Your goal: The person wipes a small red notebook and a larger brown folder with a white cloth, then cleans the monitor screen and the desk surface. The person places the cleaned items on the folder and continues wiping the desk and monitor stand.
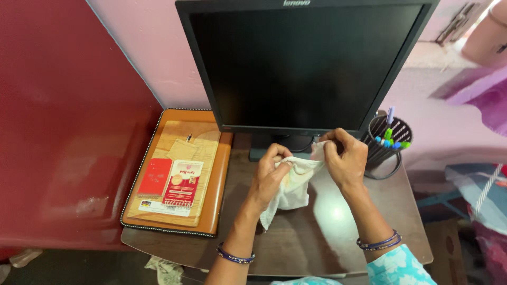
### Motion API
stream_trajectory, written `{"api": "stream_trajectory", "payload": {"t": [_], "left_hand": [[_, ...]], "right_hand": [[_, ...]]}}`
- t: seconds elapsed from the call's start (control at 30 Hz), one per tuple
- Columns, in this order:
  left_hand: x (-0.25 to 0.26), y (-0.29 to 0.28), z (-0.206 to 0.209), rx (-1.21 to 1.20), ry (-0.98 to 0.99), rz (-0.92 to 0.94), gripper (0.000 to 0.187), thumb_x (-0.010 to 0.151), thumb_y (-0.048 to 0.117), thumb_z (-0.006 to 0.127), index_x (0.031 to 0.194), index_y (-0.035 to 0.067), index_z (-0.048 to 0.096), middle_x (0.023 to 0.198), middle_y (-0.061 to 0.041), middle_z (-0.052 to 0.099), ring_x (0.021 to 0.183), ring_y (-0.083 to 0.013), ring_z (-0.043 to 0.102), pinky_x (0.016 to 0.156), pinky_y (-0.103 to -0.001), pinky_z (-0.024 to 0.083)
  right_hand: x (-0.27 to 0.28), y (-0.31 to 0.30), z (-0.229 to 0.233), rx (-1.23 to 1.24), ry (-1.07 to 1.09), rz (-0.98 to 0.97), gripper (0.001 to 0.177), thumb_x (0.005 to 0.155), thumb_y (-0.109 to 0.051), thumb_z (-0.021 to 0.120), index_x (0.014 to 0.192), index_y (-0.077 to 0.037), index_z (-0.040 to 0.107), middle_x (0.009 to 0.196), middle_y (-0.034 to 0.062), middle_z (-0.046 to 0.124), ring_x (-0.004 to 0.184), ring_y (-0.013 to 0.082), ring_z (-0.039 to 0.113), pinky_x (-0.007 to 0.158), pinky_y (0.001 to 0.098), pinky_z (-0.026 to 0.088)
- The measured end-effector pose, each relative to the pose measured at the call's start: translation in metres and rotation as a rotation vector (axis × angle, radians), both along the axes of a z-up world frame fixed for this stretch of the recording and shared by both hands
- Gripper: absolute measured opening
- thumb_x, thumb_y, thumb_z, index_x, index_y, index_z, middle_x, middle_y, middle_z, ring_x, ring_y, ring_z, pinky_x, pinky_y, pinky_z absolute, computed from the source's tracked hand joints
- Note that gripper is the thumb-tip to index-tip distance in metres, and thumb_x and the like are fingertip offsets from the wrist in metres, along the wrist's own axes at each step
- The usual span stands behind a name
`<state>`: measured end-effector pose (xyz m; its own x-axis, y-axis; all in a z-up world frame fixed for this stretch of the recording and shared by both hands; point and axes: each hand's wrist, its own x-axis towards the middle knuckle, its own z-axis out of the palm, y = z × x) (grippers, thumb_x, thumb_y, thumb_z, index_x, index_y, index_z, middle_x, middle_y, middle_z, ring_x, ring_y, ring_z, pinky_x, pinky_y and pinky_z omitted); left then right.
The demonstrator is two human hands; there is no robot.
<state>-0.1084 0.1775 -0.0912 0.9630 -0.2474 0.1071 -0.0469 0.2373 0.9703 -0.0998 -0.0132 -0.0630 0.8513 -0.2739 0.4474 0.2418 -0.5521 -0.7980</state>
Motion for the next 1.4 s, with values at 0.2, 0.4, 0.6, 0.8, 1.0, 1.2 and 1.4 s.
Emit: {"api": "stream_trajectory", "payload": {"t": [0.2,0.4,0.6,0.8,1.0,1.2,1.4], "left_hand": [[0.025,0.039,-0.061,0.248,0.042,0.399,0.019,0.096,0.014,0.060,0.111,0.003,0.060,0.100,-0.017,0.065,0.090,-0.0220,0.060,0.077,-0.031,0.049],[0.015,0.037,-0.102,1.125,-0.285,0.484,0.067,0.093,0.030,0.067,0.149,0.008,0.039,0.162,-0.028,0.026,0.150,-0.0441,0.021,0.113,-0.060,0.029],[-0.020,0.022,-0.110,1.357,-0.354,0.054,0.066,0.098,0.045,0.050,0.158,0.023,0.032,0.165,-0.026,0.013,0.153,-0.0461,0.004,0.119,-0.062,0.005],[-0.019,0.035,-0.121,1.358,-0.394,0.197,0.070,0.100,0.050,0.041,0.157,0.010,0.034,0.168,-0.018,0.017,0.155,-0.0400,0.008,0.122,-0.054,0.004],[-0.009,0.049,-0.135,1.379,-0.296,0.300,0.078,0.102,0.044,0.044,0.154,-0.011,0.028,0.165,-0.027,0.014,0.155,-0.0407,0.010,0.126,-0.051,0.004],[0.051,0.043,-0.133,1.193,-0.467,0.388,0.073,0.109,0.038,0.041,0.161,-0.008,0.021,0.172,-0.026,0.011,0.161,-0.0380,0.009,0.131,-0.048,0.008],[0.071,0.025,-0.131,1.337,-0.455,0.181,0.074,0.099,0.039,0.045,0.158,-0.002,0.025,0.168,-0.017,0.020,0.156,-0.0314,0.014,0.124,-0.048,0.010]], "right_hand": [[-0.005,0.031,-0.037,0.115,0.196,-0.032,0.017,0.095,-0.011,0.062,0.103,0.000,0.072,0.079,0.0110,0.071,0.067,0.0119,0.061,0.063,0.0261,0.050],[-0.015,0.048,-0.097,-0.423,0.151,-0.027,0.035,0.094,-0.020,0.063,0.127,-0.008,0.068,0.129,0.0139,0.066,0.117,0.0356,0.059,0.099,0.0439,0.047],[-0.020,0.058,-0.156,-0.618,0.119,-0.050,0.055,0.101,-0.024,0.054,0.151,-0.004,0.044,0.159,0.0172,0.043,0.149,0.0329,0.037,0.113,0.0505,0.030],[-0.011,0.054,-0.169,-0.605,0.165,-0.097,0.057,0.102,-0.022,0.051,0.155,-0.003,0.042,0.161,0.0153,0.041,0.152,0.0294,0.034,0.115,0.0487,0.028],[-0.011,0.058,-0.166,-0.674,0.196,-0.063,0.056,0.101,-0.025,0.049,0.153,-0.004,0.043,0.162,0.0145,0.041,0.153,0.0283,0.032,0.114,0.0486,0.027],[-0.010,0.060,-0.159,-0.670,0.212,-0.047,0.056,0.102,-0.024,0.049,0.153,-0.002,0.043,0.162,0.0154,0.039,0.153,0.0289,0.030,0.114,0.0496,0.026],[-0.011,0.061,-0.159,-0.688,0.193,-0.042,0.057,0.101,-0.024,0.050,0.153,-0.001,0.043,0.163,0.0151,0.039,0.153,0.0280,0.030,0.115,0.0493,0.026]]}}
